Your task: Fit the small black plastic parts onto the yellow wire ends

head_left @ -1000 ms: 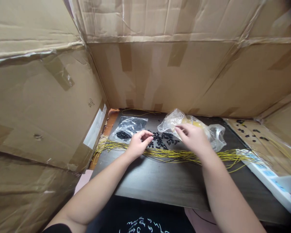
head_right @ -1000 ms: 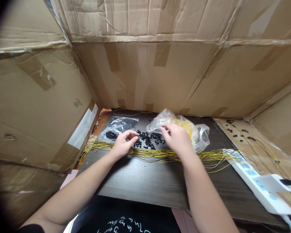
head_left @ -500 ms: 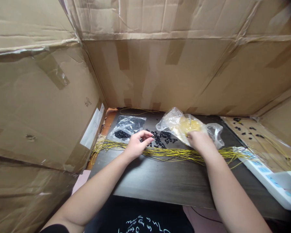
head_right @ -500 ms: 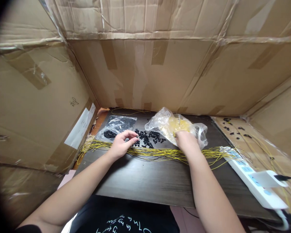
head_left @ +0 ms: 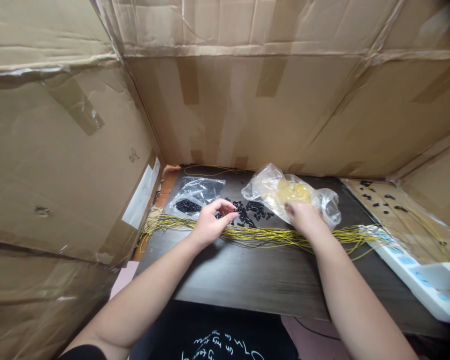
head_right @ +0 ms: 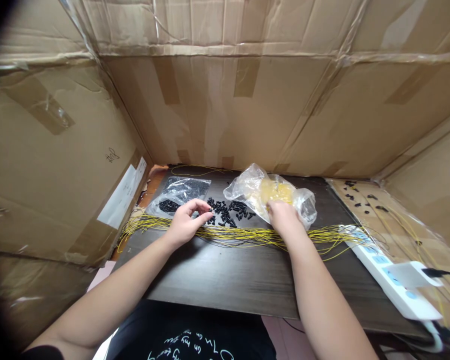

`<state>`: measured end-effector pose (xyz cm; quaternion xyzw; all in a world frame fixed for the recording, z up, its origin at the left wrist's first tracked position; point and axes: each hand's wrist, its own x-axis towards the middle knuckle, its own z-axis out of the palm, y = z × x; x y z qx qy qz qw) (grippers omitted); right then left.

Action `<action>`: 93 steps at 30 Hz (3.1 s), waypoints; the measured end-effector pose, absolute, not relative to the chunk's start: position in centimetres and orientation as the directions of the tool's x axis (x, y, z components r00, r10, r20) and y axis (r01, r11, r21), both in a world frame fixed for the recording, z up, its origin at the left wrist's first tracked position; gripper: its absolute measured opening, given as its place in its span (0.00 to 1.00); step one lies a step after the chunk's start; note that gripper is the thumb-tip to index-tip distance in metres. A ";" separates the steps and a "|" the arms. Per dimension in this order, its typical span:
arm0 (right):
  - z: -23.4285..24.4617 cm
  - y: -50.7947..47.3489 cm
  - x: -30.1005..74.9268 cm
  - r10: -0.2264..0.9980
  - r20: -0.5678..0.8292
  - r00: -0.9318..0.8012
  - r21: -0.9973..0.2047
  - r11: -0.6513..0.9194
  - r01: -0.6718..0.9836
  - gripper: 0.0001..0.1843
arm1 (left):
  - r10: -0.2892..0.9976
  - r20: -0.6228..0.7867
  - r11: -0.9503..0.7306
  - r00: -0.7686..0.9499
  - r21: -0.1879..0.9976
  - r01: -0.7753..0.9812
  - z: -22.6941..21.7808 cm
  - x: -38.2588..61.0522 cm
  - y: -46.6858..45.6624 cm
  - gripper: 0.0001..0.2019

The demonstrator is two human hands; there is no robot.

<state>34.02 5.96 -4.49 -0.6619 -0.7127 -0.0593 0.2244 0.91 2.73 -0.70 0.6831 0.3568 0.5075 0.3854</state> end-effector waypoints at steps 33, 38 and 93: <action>-2.7 5.5 33.6 0.972 0.210 0.107 -0.018 -0.106 0.994 0.23 | 0.813 0.547 -0.582 0.199 0.769 0.263 -0.9 0.8 2.7 0.08; -2.2 5.2 33.7 0.946 0.296 0.134 -0.174 -0.085 0.981 0.16 | 0.722 0.649 -0.691 0.238 0.660 0.295 -0.8 0.9 2.4 0.06; -0.4 -1.6 19.1 0.626 0.780 -0.007 -0.584 0.732 0.352 0.22 | 0.944 0.167 -0.102 0.283 0.967 -0.232 -0.8 2.4 1.2 0.16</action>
